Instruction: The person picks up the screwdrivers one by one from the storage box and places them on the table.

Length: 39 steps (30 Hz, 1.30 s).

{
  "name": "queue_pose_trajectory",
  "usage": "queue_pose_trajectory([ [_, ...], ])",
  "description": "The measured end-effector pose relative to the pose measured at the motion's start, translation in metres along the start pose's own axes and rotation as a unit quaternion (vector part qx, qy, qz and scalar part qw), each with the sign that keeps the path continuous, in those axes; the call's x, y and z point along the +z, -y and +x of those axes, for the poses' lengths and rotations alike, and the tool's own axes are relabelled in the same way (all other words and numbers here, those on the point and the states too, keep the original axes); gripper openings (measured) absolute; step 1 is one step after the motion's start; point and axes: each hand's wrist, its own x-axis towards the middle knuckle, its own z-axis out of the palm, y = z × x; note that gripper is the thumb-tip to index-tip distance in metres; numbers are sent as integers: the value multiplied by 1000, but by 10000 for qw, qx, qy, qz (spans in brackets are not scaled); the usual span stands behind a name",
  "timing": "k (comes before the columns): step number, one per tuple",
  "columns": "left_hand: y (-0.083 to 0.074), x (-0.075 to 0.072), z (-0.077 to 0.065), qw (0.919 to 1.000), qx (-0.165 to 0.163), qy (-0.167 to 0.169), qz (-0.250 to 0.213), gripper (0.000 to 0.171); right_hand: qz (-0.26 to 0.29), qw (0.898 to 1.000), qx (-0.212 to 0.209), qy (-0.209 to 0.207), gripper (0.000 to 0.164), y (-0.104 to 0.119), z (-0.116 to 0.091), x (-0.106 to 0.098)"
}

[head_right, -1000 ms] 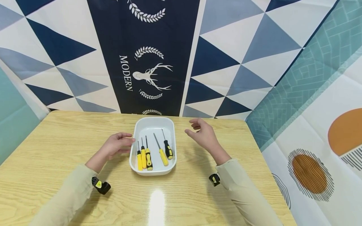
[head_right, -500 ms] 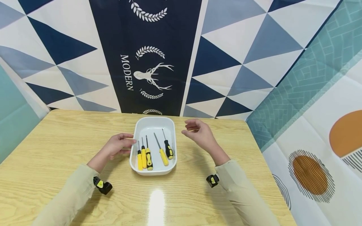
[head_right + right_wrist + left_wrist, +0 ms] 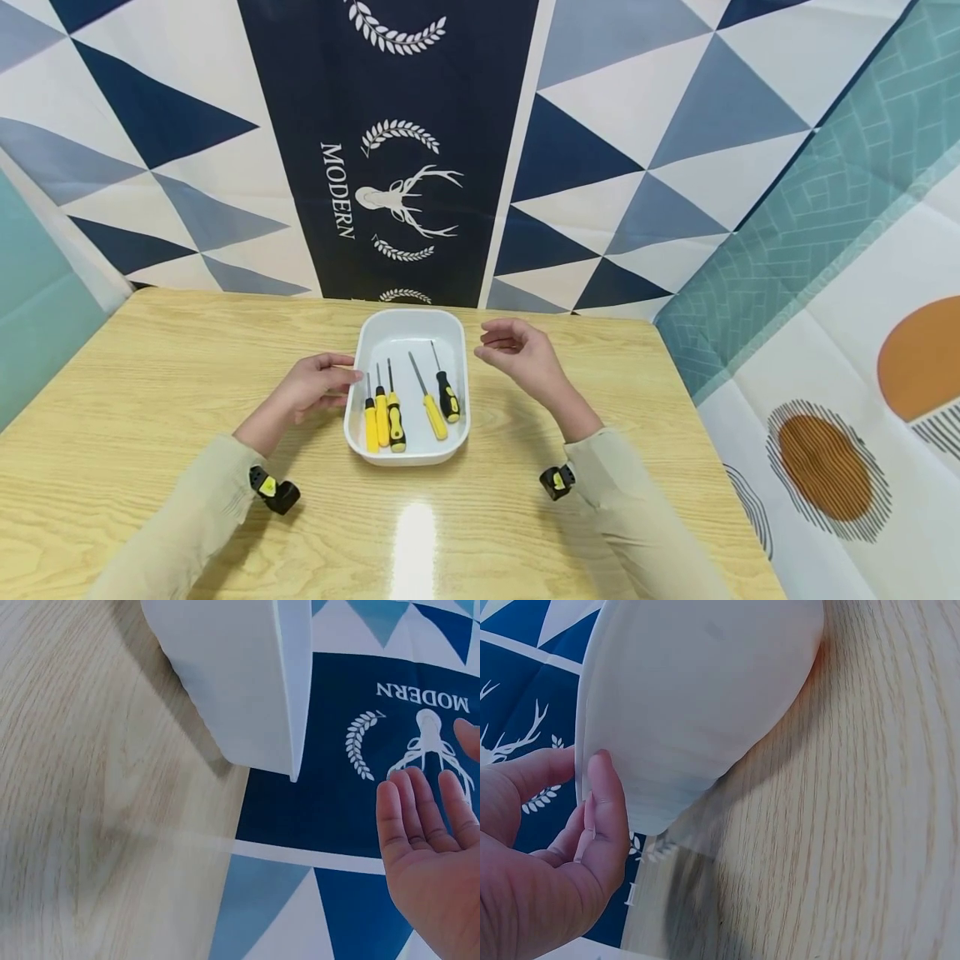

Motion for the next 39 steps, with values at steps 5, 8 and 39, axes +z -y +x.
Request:
queue_pose_trajectory([
  [5, -2, -1, 0, 10000, 3, 29, -25, 49, 82, 9999, -34, 79, 40, 0, 0, 4],
  [8, -2, -2, 0, 10000, 8, 52, -67, 49, 93, 9999, -31, 111, 39, -1, 1, 6],
  [39, 0, -1, -1, 9999, -64, 65, -107, 48, 124, 9977, 270, 601, 39, -10, 3, 38],
])
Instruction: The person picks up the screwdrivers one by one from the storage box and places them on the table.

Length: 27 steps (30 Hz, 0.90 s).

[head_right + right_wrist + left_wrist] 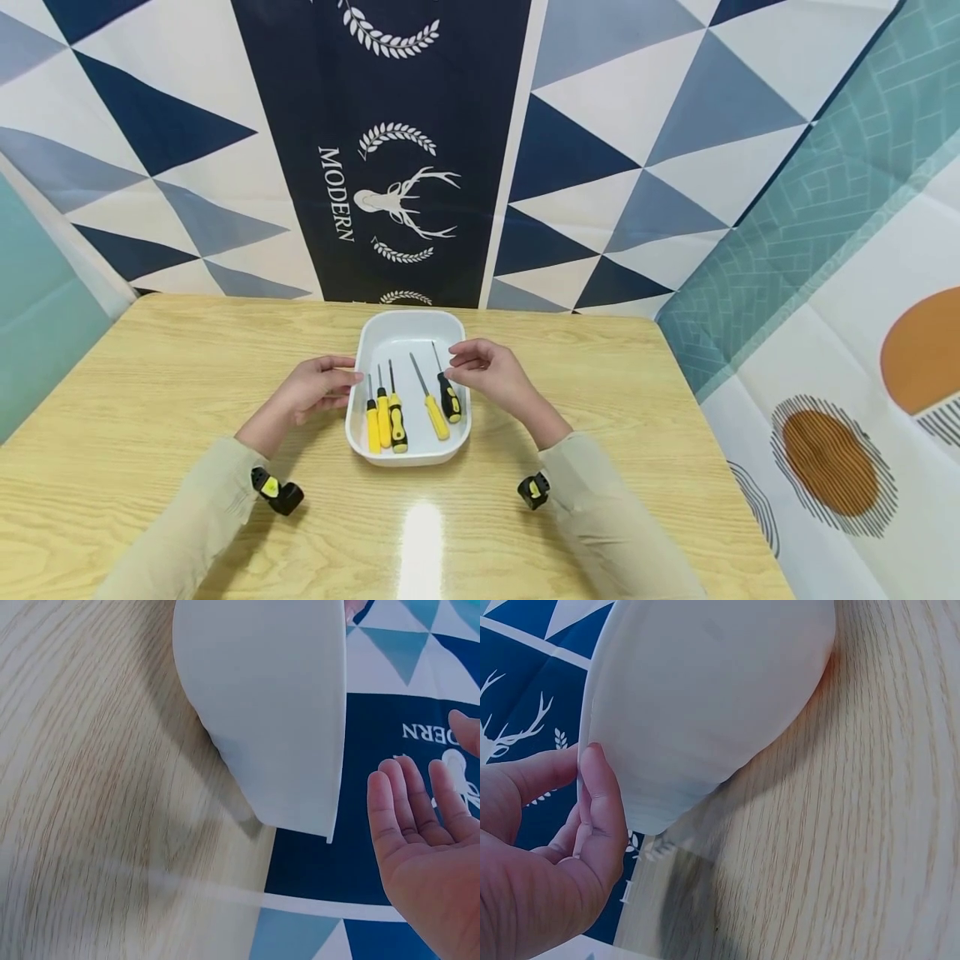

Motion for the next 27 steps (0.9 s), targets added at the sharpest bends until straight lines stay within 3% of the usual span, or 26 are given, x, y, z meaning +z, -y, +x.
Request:
queue_pose_trajectory([
  [27, 2, 1, 0, 9999, -6, 4, -117, 47, 90, 9993, 24, 366, 39, 4, 4, 19],
])
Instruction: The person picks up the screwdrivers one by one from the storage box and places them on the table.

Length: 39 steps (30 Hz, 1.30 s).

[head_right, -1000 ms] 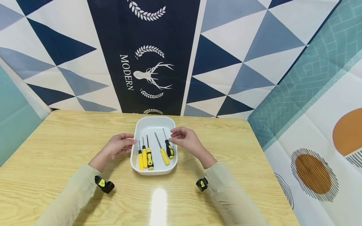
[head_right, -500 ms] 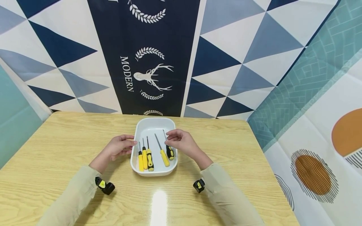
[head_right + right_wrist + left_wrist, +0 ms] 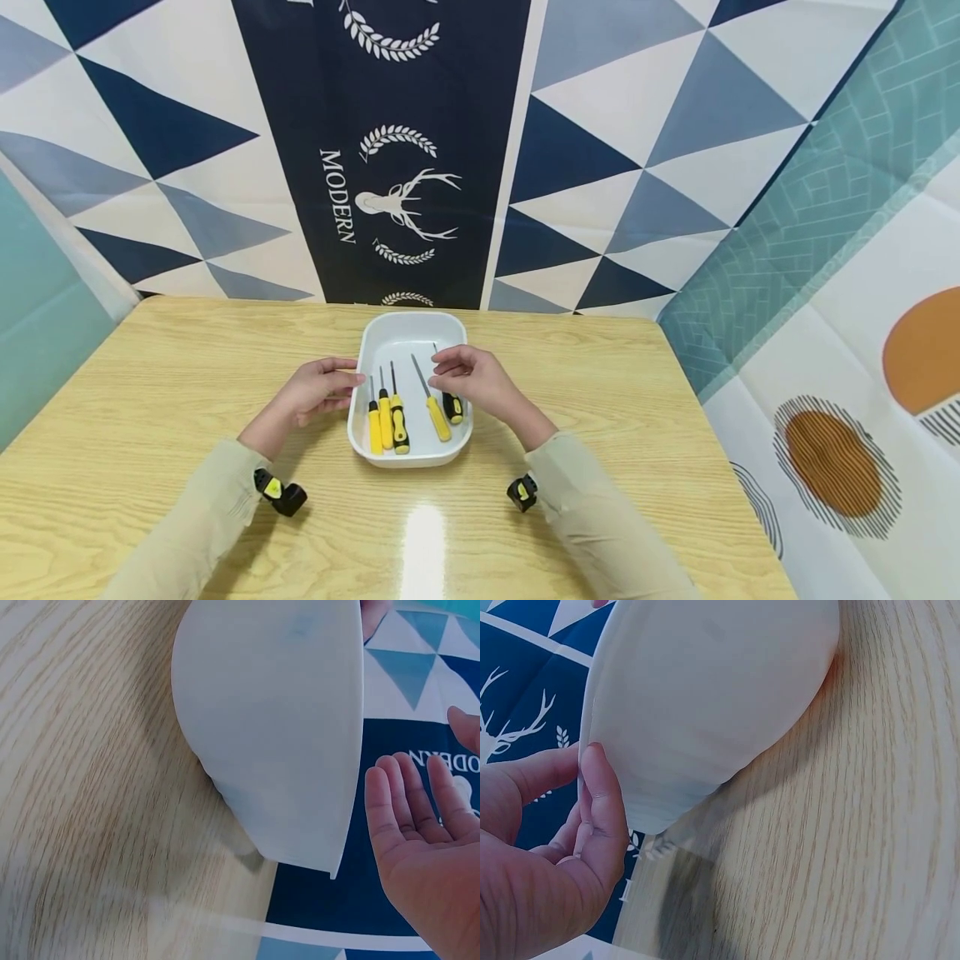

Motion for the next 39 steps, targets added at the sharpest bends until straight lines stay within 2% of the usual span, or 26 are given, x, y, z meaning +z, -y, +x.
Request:
queue_pose_trajectory([
  [22, 6, -2, 0, 10000, 21, 22, -65, 48, -82, 9992, 356, 164, 40, -2, 5, 15],
  [35, 3, 0, 0, 9997, -7, 107, -216, 50, -56, 9993, 325, 194, 39, 5, 2, 20],
  [39, 1, -1, 0, 9997, -2, 104, -208, 50, -153, 9994, 273, 172, 39, 0, 6, 22],
])
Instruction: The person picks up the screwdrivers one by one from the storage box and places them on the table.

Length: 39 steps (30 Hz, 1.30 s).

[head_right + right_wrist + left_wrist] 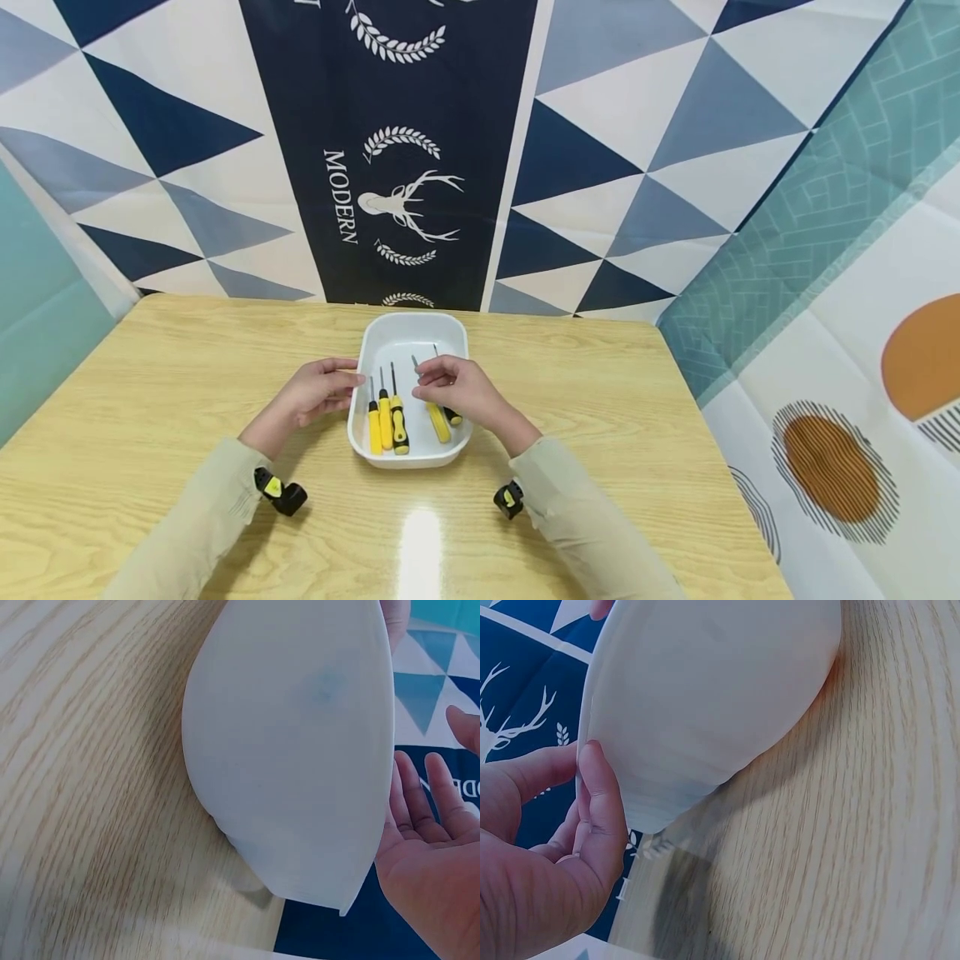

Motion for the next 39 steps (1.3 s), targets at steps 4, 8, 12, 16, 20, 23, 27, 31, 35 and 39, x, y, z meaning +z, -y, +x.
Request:
queue_pose_trajectory([
  [4, 0, -1, 1, 10000, 13, 5, 6, 50, -102, 9999, 13, -36, 34, -1, 2, 3],
  [8, 1, -1, 2, 10000, -5, 23, -3, 50, -131, 9999, 33, -20, 33, 1, 2, 6],
  [12, 1, -1, 2, 10000, -15, 9, -25, 49, -116, 9999, 62, 22, 36, 2, 2, 10],
  [16, 0, -1, 2, 10000, -3, 12, -58, 48, -114, 9999, 95, 38, 35, 3, 3, 13],
  [20, 1, -1, 1, 10000, -3, 15, -45, 49, -129, 9998, 117, 43, 35, 2, 3, 16],
  [23, 1, -1, 0, 10000, 14, 36, -49, 49, -148, 9998, 136, 69, 34, 2, 3, 17],
  [27, 1, -1, 0, 9999, 17, 53, -92, 49, -174, 9997, 176, 68, 33, 0, 4, 20],
  [31, 0, 0, -1, 10000, -18, 21, -84, 49, -191, 9997, 147, 43, 33, -1, 6, 23],
  [35, 0, 0, 0, 10000, -14, 29, -88, 49, -256, 9995, 185, -9, 33, 0, 8, 25],
  [39, 0, -1, 0, 9999, 14, 63, -121, 50, -386, 9985, 385, -101, 31, 1, 10, 27],
])
